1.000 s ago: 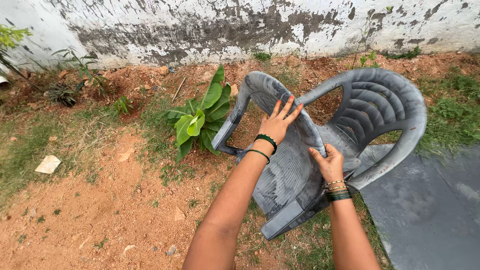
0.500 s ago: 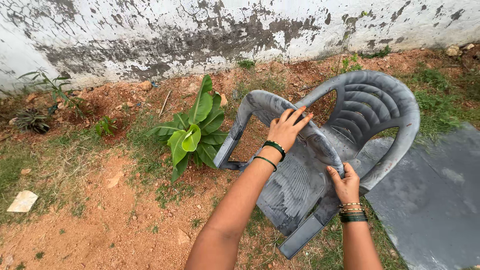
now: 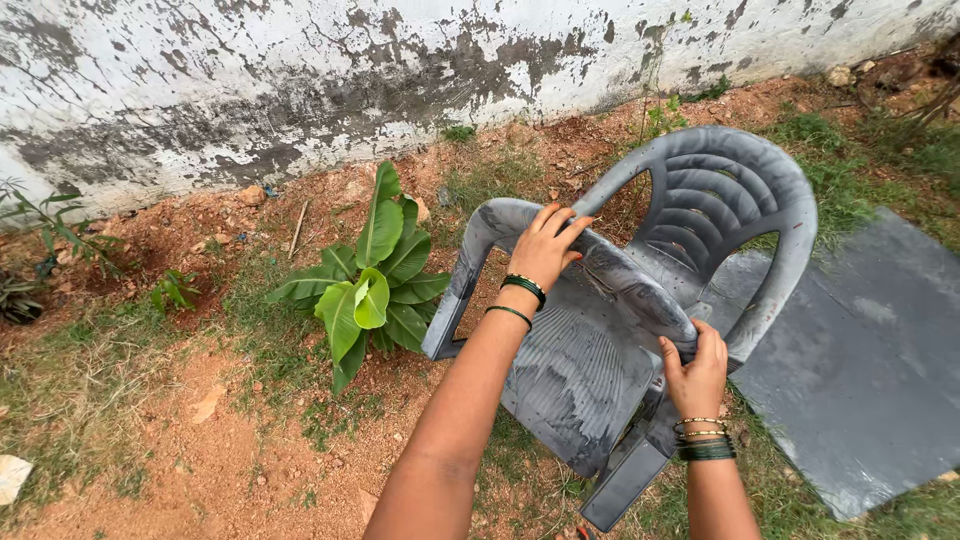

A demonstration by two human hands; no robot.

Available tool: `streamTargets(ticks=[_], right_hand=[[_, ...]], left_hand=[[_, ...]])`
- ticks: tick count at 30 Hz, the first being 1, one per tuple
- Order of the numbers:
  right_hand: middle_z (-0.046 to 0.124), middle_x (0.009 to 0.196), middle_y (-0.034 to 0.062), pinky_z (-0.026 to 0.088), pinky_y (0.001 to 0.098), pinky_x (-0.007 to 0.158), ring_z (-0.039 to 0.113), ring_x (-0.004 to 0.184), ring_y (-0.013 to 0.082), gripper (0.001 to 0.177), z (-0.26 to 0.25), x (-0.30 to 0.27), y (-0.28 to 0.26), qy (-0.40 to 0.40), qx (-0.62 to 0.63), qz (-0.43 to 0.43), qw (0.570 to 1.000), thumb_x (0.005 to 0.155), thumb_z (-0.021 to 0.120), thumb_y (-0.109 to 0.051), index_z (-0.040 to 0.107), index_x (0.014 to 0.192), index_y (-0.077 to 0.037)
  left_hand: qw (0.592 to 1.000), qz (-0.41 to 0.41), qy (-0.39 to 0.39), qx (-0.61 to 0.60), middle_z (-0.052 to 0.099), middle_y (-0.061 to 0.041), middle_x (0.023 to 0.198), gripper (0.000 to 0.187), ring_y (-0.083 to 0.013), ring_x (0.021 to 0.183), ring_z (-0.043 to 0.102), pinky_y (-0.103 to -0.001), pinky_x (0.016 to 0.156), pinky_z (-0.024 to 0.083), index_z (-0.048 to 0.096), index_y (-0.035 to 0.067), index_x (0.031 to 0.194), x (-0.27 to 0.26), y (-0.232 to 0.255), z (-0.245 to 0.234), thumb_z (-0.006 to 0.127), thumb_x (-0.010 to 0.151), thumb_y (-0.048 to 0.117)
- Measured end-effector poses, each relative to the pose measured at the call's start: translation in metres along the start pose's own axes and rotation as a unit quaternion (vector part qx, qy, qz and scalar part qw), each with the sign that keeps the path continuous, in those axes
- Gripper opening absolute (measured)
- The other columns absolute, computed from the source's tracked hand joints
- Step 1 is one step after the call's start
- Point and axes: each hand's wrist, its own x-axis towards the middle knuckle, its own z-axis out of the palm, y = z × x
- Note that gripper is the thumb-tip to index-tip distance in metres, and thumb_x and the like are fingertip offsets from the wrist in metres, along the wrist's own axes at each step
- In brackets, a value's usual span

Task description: The person picks up a gray plastic chair by its seat and backrest, moves it several feet, and sets it down near a table.

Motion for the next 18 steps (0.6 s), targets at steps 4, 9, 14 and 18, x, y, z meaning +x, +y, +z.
streamTargets(ticks=[4, 9, 14, 18], right_hand=[[0.064, 0.123, 0.0192, 0.042, 0.048, 0.102, 0.058, 0.117, 0.0394, 0.055, 0.009, 0.024, -0.06, 0.032, -0.081, -0.014, 0.996, 0.088, 0.078, -0.028, 0.059, 0.133, -0.002], [0.071, 0.104, 0.0105, 0.048, 0.0446, 0.087, 0.066, 0.1, 0.0305, 0.043, 0.029, 0.076, -0.095, 0.044, -0.148, -0.088, 0.984, 0.092, 0.078, -0.039, 0.068, 0.119, -0.007], [0.062, 0.069, 0.0058, 0.047, 0.0398, 0.056, 0.064, 0.062, 0.0274, 0.046, 0.034, 0.088, -0.092, 0.1, -0.229, -0.106, 0.963, 0.098, 0.076, -0.054, 0.062, 0.086, -0.011], [0.062, 0.066, 0.0069, 0.047, 0.0404, 0.056, 0.063, 0.061, 0.0278, 0.048, 0.031, 0.083, -0.09, 0.096, -0.233, -0.084, 0.964, 0.094, 0.078, -0.056, 0.062, 0.081, -0.012]], left_hand=[[1.0, -0.007, -0.012, 0.016, 0.058, 0.0, 0.138, 0.068, -0.0268, 0.138, 0.047, -0.047, 0.107, 0.048, 0.059, 0.028, 0.136, 0.002, 0.004, -0.003, 0.084, 0.073, 0.028], [0.999, -0.011, -0.03, 0.04, 0.059, 0.002, 0.133, 0.07, -0.0231, 0.134, 0.049, -0.059, 0.111, 0.039, 0.059, 0.028, 0.134, 0.006, 0.008, -0.013, 0.086, 0.069, 0.033], [0.995, -0.051, -0.059, 0.056, 0.057, -0.001, 0.131, 0.089, -0.0249, 0.135, 0.046, -0.073, 0.118, 0.021, 0.057, 0.019, 0.133, 0.015, -0.009, -0.018, 0.083, 0.062, 0.065], [0.992, -0.089, -0.09, 0.023, 0.055, -0.005, 0.134, 0.096, -0.0289, 0.138, 0.042, -0.073, 0.117, 0.018, 0.058, 0.019, 0.131, 0.011, -0.046, -0.019, 0.083, 0.054, 0.071]])
